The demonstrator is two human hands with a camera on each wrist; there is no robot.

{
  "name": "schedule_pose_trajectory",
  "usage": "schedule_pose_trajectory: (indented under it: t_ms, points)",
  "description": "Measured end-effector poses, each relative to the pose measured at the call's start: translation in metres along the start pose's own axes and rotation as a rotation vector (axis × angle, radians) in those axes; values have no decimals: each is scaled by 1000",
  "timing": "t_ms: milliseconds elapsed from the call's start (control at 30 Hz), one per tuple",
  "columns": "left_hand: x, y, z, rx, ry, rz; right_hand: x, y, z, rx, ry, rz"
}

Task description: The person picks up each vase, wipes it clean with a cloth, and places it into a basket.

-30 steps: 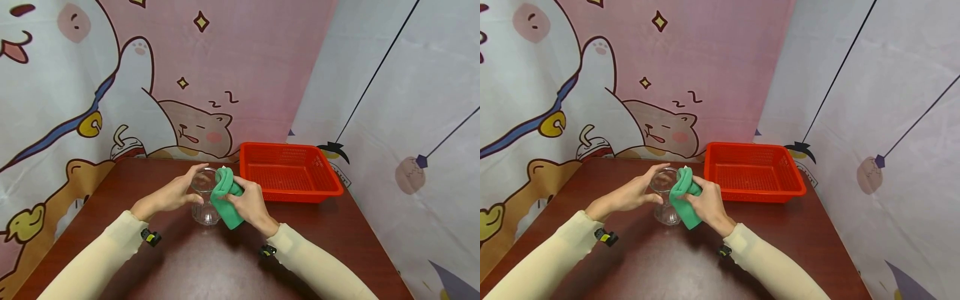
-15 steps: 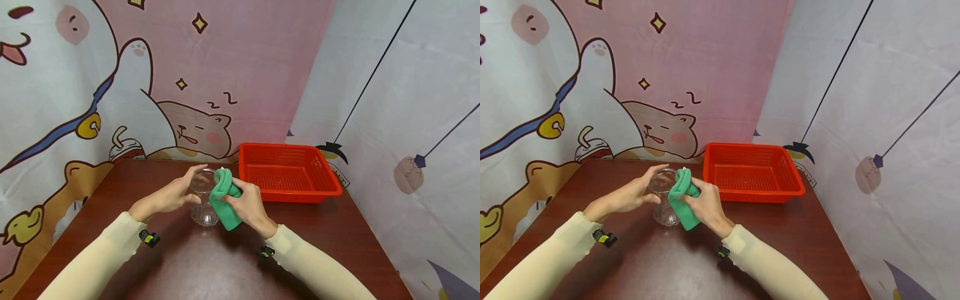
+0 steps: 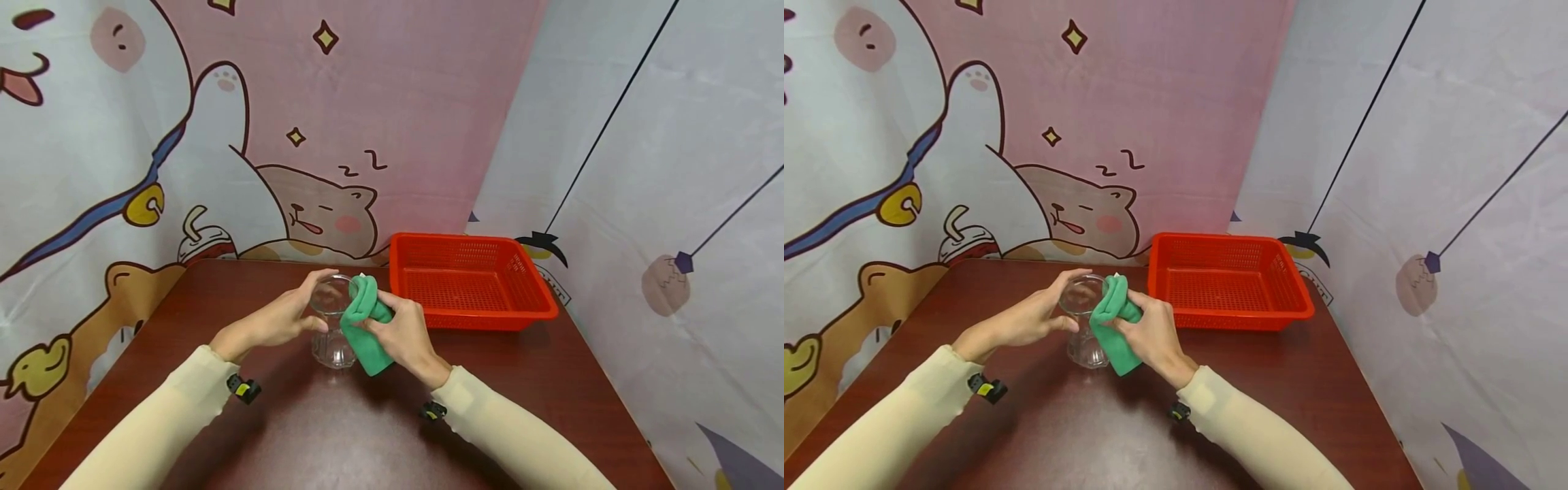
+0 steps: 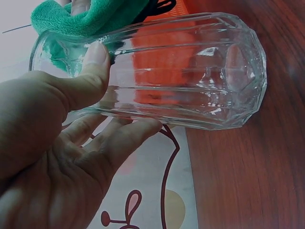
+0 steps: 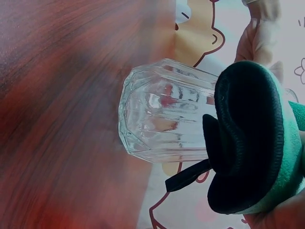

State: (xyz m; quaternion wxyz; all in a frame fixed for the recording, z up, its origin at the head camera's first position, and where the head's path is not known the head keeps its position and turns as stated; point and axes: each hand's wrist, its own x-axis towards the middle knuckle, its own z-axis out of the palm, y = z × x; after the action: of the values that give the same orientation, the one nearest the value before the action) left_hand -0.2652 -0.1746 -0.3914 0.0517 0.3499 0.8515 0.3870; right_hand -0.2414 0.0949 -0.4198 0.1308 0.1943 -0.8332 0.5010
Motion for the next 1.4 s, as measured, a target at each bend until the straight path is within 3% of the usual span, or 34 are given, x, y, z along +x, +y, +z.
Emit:
schedule_pose_trajectory:
  t_ms: [633, 800, 1100, 1400]
  points:
    - [2, -1, 1, 20, 16, 13, -2, 2, 5, -39, -3, -43]
    - [1, -1, 1, 25, 17, 12, -1, 4, 7, -98, -9, -62]
    - [0, -2, 1, 19, 27, 16, -2, 7, 9, -212, -61, -135]
    - [-2, -1, 2, 32, 33, 25, -8, 12, 9, -256, -146, -127]
